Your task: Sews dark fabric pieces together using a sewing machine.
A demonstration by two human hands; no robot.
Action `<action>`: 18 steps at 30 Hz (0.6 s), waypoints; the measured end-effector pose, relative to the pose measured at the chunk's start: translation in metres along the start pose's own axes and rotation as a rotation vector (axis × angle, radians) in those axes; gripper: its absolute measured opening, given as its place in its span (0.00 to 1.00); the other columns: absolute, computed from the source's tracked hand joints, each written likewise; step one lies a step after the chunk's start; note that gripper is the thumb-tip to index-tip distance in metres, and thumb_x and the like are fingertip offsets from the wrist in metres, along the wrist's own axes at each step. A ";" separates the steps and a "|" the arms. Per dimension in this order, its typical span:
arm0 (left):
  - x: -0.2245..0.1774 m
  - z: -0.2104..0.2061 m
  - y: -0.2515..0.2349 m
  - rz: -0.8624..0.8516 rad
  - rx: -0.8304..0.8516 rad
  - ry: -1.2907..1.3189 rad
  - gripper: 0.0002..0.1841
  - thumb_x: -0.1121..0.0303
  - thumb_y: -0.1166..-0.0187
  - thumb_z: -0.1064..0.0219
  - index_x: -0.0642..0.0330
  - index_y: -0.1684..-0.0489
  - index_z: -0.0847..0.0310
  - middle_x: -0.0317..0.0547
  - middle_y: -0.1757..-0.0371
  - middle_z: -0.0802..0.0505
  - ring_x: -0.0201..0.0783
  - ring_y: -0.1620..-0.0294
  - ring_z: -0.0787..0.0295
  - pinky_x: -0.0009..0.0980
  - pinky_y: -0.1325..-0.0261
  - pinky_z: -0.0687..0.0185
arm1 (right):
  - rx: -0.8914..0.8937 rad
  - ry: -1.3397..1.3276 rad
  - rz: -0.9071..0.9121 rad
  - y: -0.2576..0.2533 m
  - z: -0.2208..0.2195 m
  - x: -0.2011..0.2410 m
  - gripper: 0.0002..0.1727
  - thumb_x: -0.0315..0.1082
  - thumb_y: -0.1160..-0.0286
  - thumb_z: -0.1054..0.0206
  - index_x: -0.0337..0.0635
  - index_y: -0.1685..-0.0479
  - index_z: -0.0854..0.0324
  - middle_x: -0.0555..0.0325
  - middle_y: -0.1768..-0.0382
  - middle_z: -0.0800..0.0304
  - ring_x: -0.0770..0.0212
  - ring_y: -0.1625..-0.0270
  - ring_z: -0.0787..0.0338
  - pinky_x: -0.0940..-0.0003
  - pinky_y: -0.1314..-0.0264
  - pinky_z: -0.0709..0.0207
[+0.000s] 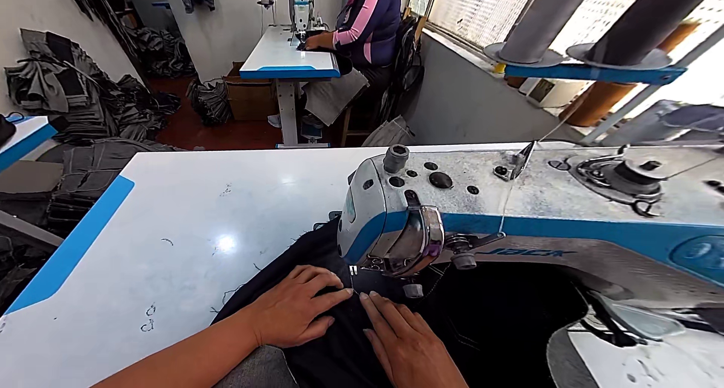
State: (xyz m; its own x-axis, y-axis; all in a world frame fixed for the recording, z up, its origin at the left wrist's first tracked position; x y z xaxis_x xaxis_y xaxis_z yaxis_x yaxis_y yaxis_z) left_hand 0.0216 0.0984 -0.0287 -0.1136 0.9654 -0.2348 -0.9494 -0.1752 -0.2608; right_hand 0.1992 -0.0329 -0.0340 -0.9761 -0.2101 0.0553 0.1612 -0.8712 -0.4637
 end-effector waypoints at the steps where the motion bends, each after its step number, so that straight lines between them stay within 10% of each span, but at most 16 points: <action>1: 0.001 0.000 -0.001 0.000 0.000 -0.003 0.24 0.57 0.14 0.48 0.48 0.19 0.24 0.49 0.29 0.14 0.49 0.22 0.23 0.50 0.19 0.34 | 0.000 -0.001 0.001 -0.001 0.000 0.000 0.24 0.42 0.15 0.46 0.40 0.33 0.13 0.52 0.37 0.07 0.52 0.41 0.06 0.62 0.44 0.15; 18: 0.024 -0.001 -0.010 -0.036 -0.083 -0.037 0.23 0.60 0.17 0.46 0.51 0.28 0.16 0.42 0.32 0.11 0.44 0.24 0.22 0.44 0.19 0.33 | -0.048 0.023 0.007 -0.018 -0.013 -0.007 0.25 0.43 0.15 0.48 0.38 0.37 0.10 0.51 0.44 0.05 0.50 0.50 0.06 0.60 0.51 0.15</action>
State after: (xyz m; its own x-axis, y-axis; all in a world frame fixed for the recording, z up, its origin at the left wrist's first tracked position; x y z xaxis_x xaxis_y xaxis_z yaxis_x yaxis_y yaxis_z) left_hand 0.0291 0.1229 -0.0324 -0.0917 0.9775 -0.1898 -0.9257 -0.1539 -0.3455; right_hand 0.2011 -0.0096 -0.0375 -0.9783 -0.2048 0.0318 0.1610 -0.8475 -0.5058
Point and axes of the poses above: each hand's wrist, its own y-axis away from the middle knuckle, its own z-axis out of the back of the hand, x = y × z, the point moved 3 cm from there along -y, towards the middle knuckle
